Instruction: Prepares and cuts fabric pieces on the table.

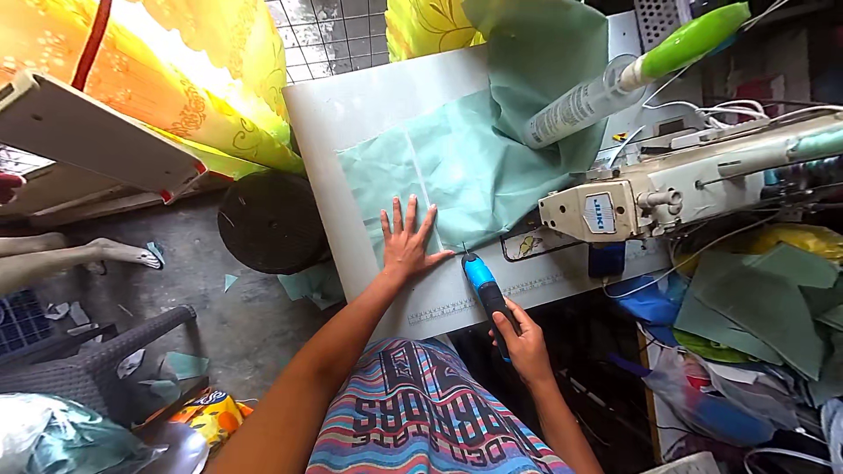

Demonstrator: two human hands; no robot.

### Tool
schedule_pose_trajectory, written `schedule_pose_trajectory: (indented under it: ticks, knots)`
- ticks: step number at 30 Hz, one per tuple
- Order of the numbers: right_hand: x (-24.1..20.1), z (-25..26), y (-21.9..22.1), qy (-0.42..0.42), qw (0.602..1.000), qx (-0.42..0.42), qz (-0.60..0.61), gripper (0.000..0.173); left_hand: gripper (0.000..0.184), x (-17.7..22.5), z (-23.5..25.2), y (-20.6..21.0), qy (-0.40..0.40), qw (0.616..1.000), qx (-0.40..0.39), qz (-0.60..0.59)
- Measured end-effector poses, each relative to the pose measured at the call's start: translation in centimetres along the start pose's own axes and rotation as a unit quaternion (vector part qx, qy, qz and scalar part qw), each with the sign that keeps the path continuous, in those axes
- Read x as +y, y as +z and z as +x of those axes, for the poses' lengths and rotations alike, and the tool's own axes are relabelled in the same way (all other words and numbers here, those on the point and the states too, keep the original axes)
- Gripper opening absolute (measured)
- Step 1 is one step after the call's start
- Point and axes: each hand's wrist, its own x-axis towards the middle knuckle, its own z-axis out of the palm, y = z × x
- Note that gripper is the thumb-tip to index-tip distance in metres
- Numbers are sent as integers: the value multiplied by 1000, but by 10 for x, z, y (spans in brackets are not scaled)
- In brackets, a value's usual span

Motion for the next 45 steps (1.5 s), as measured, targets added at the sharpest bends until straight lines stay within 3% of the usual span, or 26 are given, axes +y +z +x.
schedule_pose_trajectory:
  ticks: [20,37,41,45]
  knots:
    - [-57,81,44,-27,999,14,16,45,104,2,0,-5,-9,999,-33,-20]
    - [-148,223,95,-130,991,-6,26,46,101,0,1,-7,-15,996,-78,-28]
    - [-127,190,79,-130,991,4,-9,54,97,-2,-10,-12,8,997,-65,-42]
    - [-77,160,63,-201,965,79,-150,61,88,-6,-24,-18,26,995,8,-99]
